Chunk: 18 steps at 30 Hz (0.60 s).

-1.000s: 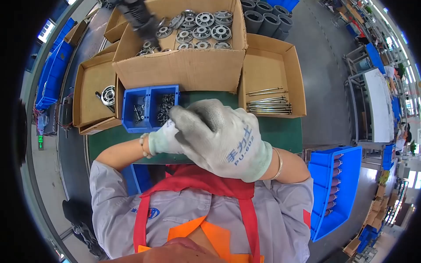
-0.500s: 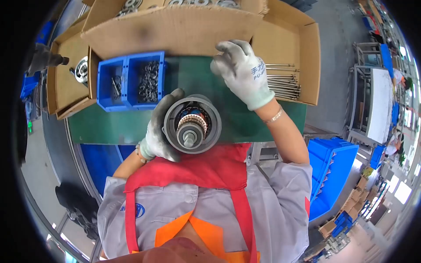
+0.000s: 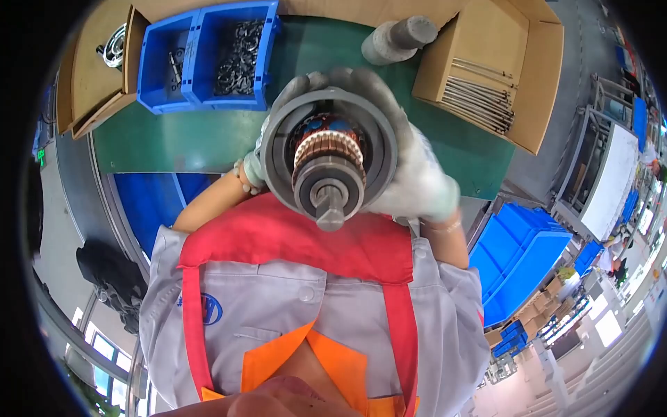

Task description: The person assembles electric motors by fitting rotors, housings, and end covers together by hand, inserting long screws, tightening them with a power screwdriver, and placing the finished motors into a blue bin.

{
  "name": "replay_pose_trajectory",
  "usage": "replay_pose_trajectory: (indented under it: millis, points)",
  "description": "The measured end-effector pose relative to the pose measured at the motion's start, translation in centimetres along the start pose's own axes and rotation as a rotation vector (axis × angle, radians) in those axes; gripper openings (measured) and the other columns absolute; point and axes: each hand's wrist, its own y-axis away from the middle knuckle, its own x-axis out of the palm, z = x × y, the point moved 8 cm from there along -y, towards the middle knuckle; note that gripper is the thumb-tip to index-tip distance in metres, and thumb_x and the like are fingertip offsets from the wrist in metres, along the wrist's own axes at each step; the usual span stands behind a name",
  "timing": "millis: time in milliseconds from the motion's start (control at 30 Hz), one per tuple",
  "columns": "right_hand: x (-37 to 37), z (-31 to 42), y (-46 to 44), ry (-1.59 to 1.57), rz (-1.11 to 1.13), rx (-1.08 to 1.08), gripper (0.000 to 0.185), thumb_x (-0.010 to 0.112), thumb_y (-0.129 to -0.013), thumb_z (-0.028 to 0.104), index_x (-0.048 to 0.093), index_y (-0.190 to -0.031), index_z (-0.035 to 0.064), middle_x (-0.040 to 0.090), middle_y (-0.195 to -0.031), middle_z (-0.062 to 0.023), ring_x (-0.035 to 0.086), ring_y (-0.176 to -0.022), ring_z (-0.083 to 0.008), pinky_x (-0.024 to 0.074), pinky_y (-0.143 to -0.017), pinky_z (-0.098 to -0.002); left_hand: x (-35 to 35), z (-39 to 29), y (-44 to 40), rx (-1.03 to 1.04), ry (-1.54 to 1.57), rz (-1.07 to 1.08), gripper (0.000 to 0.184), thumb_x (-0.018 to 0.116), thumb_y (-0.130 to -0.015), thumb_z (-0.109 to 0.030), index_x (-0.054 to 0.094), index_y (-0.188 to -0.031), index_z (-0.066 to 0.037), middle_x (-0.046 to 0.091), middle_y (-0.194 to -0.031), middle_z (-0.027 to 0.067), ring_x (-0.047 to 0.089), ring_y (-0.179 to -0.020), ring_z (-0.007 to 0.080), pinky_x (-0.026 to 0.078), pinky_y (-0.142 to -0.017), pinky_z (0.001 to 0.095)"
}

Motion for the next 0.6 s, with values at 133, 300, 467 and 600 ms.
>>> replay_pose_trajectory:
  millis: [133,300,467,600]
  points:
    - [0.6,-1.3,-0.5,-0.068,-0.087,0.050,0.117,0.095,-0.059,0.019,0.025,-0.151,-0.0021,0.042,-0.148,-0.0209,0.046,-0.135,-0.0301,0.0380,-0.112,-0.0397,-0.2,0.4,-0.2,-0.061,0.106,0.032,0.056,0.056,-0.094,-0.010,0.036,-0.144,0.004,0.052,-0.138,0.0240,0.055,-0.124,0.0375,0.043,-0.106,0.0427]
    - [0.5,-1.5,-1.0,-0.100,-0.015,0.011,0.111,0.095,-0.059,0.021,0.031,-0.148,-0.0014,0.047,-0.144,-0.0202,0.050,-0.131,-0.0298,0.0431,-0.108,-0.0404,-0.4,-0.5,-0.5,-0.057,0.097,0.018,0.054,0.056,-0.092,-0.009,0.039,-0.141,0.004,0.054,-0.136,0.0234,0.056,-0.124,0.0372,0.044,-0.105,0.0434]
    - [0.2,-2.0,-1.2,-0.130,0.026,-0.018,0.107,0.095,-0.059,0.022,0.036,-0.145,-0.0010,0.050,-0.142,-0.0198,0.053,-0.128,-0.0296,0.0463,-0.106,-0.0408,-0.3,0.6,-0.7,-0.176,0.153,0.016,0.067,0.071,-0.084,-0.019,0.042,-0.139,0.005,0.056,-0.133,0.0229,0.057,-0.122,0.0369,0.045,-0.104,0.0429]
    - [0.3,-1.9,-1.1,-0.149,0.011,-0.011,0.104,0.094,-0.059,0.019,0.038,-0.144,-0.0010,0.051,-0.141,-0.0200,0.054,-0.126,-0.0297,0.0467,-0.105,-0.0406,-0.1,0.6,-0.8,-0.202,0.113,0.051,0.084,0.083,-0.071,-0.027,0.043,-0.138,0.005,0.056,-0.132,0.0222,0.057,-0.121,0.0372,0.045,-0.104,0.0420]
